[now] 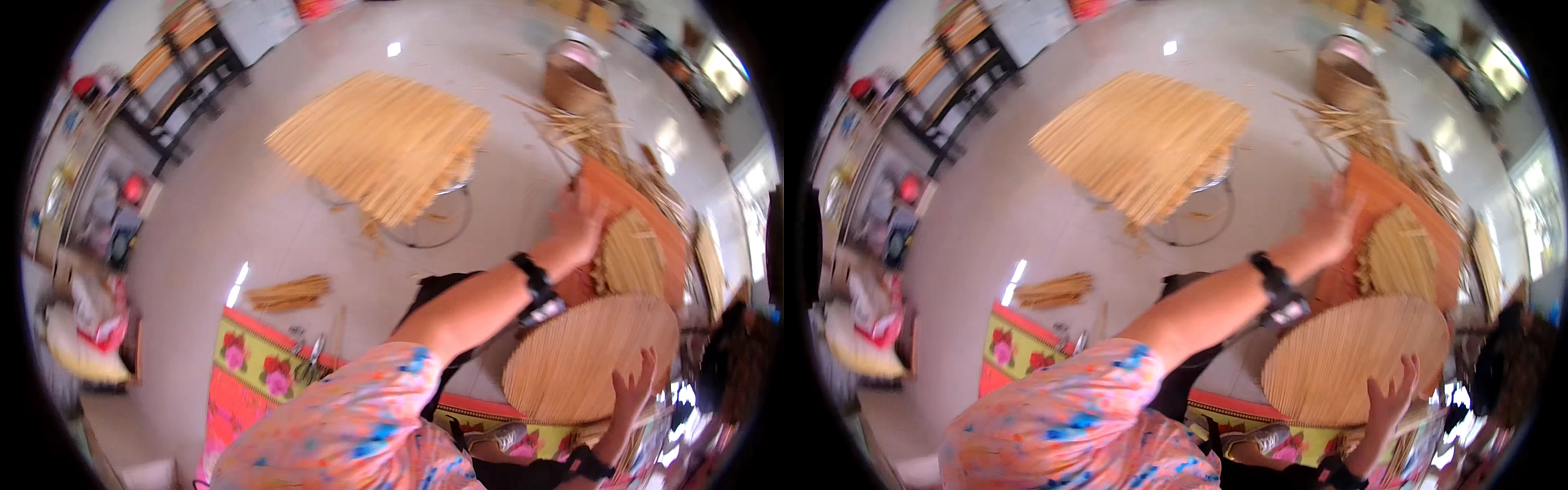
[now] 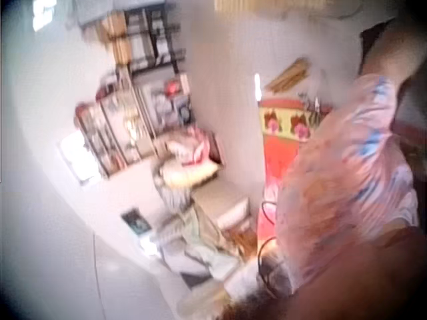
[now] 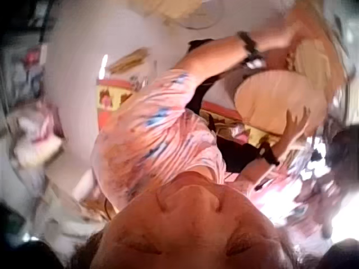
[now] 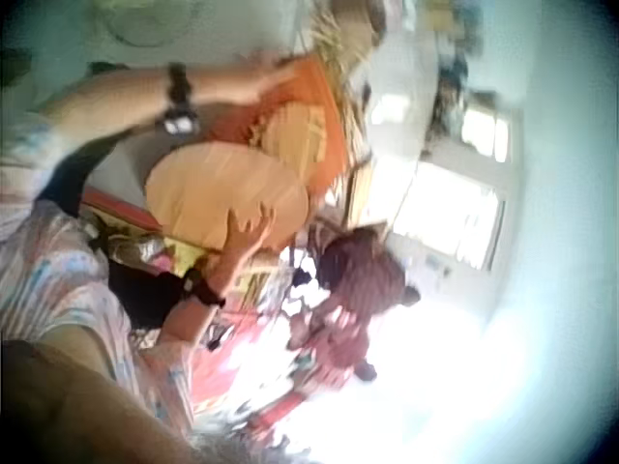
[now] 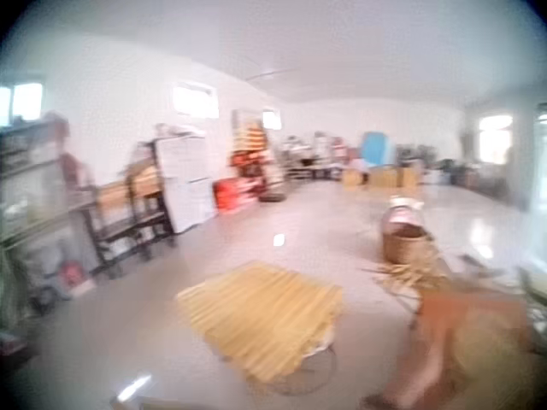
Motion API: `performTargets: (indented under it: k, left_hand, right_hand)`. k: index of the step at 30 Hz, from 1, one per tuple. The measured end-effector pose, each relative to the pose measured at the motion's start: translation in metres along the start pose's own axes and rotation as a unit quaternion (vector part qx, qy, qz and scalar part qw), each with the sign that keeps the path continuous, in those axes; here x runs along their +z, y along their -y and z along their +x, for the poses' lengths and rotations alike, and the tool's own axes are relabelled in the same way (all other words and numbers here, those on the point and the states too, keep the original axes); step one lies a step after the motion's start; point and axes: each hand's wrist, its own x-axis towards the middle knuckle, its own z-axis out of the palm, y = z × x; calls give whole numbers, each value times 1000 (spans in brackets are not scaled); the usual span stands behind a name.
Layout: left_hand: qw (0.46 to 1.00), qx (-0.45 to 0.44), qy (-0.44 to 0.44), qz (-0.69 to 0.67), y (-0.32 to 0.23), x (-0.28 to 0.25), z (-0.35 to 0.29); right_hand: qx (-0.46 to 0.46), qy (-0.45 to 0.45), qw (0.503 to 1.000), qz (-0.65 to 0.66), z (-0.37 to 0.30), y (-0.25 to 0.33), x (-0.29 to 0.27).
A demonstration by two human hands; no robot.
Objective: The person sews together thin bamboo slats to form circular items, using a long needle and white thread, then trims the excess thread with scissors.
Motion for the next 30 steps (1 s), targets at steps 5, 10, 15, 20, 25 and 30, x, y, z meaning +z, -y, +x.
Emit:
performTargets:
  k: [5, 10, 15, 20, 25, 30]
  left_hand:
    - [1000, -6, 1, -21, -5, 33, 8]
    - [999, -6, 12, -30, -5, 56, 9]
    - [999, -3, 17, -50, 2, 57, 9]
    - [996, 4, 16, -87, 14, 47, 13]
    - [994, 17, 6, -109, 20, 33, 13]
    - [989, 60, -26, -134, 24, 3, 8]
  right_hand:
    - [-3, 141, 989, -49, 9, 7, 25]
    - [59, 300, 952, -3, 21, -29, 55]
    - [102, 513, 847, -96, 10, 0, 85]
    - [50, 512, 848, -131, 2, 14, 92]
    - [51, 505, 845, -170, 7, 33, 90]
    - [3, 507, 850, -144, -5, 52, 95]
